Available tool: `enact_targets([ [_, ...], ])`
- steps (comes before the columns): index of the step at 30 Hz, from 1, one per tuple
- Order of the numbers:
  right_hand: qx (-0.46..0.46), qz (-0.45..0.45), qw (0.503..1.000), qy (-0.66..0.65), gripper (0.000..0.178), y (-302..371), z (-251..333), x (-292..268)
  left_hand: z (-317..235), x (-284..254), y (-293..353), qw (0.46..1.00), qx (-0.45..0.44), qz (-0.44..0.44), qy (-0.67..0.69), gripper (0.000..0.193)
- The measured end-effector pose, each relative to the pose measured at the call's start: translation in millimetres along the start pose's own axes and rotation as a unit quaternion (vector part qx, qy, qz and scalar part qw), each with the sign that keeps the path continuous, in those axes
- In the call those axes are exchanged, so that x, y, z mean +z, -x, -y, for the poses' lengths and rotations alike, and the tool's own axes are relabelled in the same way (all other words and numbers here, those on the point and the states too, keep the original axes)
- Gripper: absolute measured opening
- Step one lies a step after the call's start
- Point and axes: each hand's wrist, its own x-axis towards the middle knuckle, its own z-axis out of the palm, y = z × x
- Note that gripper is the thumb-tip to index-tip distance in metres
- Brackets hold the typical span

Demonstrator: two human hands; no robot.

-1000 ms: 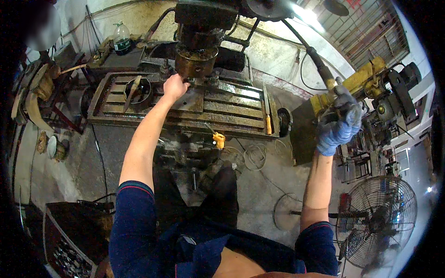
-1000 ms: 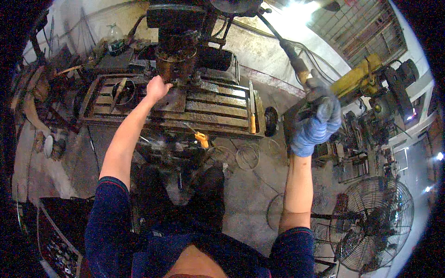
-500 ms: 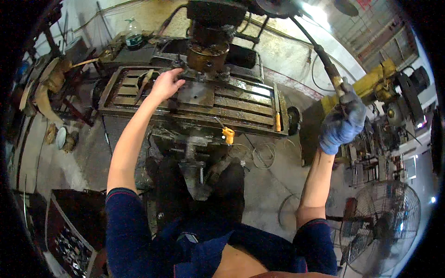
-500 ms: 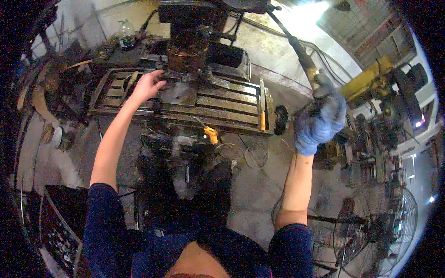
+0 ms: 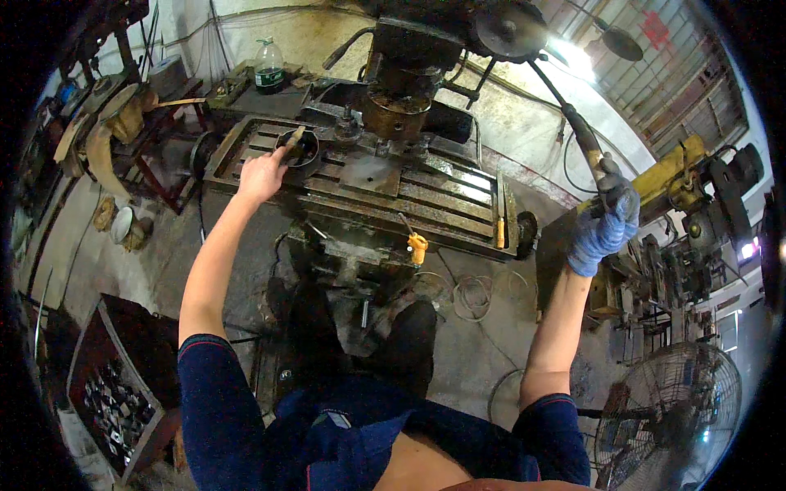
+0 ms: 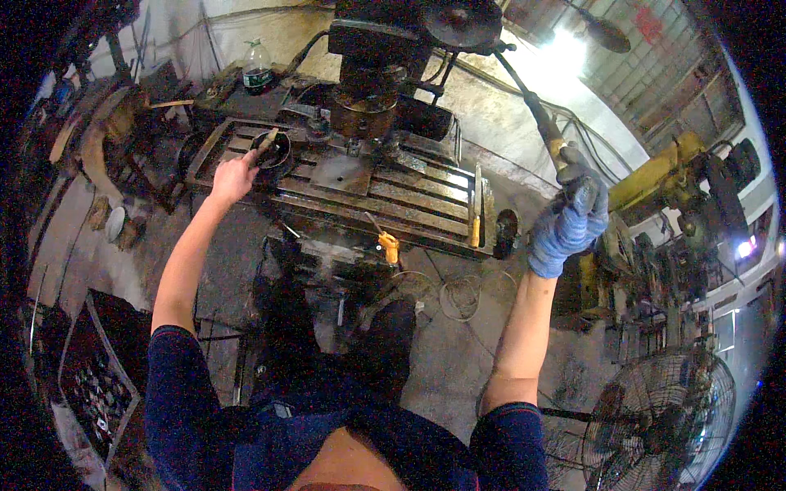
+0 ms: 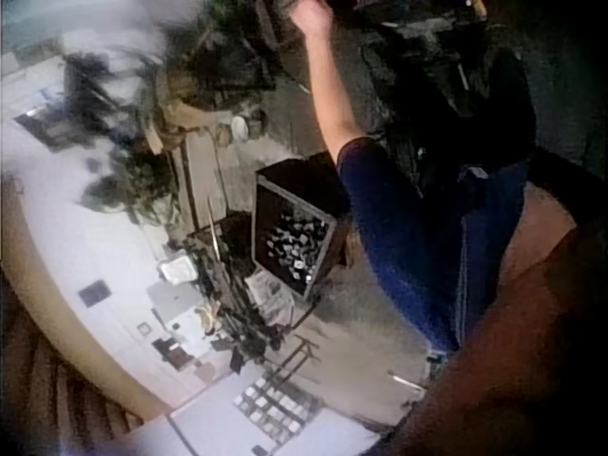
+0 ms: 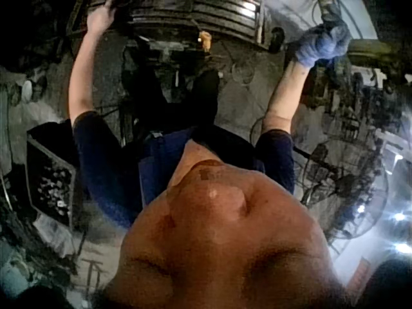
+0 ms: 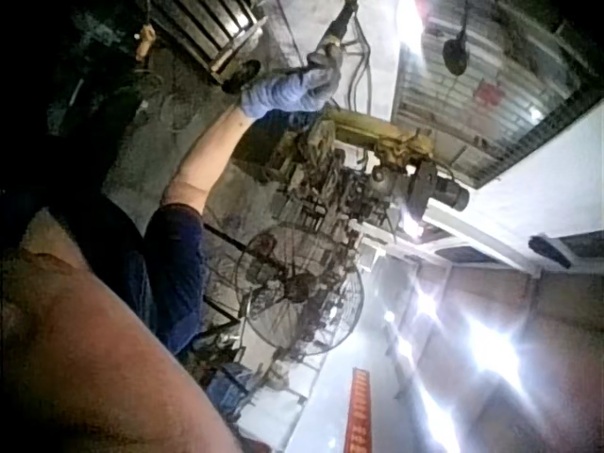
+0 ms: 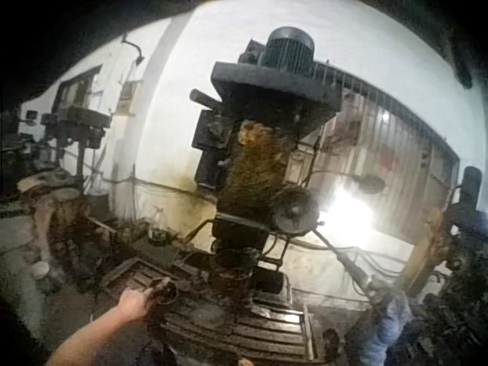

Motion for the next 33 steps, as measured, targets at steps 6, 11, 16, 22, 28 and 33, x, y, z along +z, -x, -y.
enact_targets([
  [6,0.033,-0.044,0.998,0.012,0.029,-0.4,5.8,3.9,7.2,7.4,4.0,0.989,-0.021,-0.126,0.079,0.015],
  [11,-0.003,-0.034,0.999,0.02,0.031,-2.7,2.9,3.2,3.2,9.4,-14.1,0.995,0.005,-0.1,-0.001,0.011],
  [16,-0.016,-0.006,1.0,-0.002,0.031,-4.8,0.5,2.0,-2.5,8.4,-28.4,0.997,0.043,0.018,-0.06,0.011],
  [22,-0.02,-0.015,1.0,-0.009,0.032,-4.5,0.0,3.2,-6.1,11.4,-40.2,0.997,0.064,0.049,0.013,0.011],
  [28,-0.009,-0.025,1.0,-0.004,0.028,-4.7,1.1,2.3,6.3,-21.7,-31.7,0.992,-0.065,0.029,0.101,0.019],
  [33,-0.003,-0.042,0.999,0.018,0.027,-8.1,4.4,6.0,23.0,-34.8,-1.3,0.979,-0.115,-0.016,0.17,0.02],
])
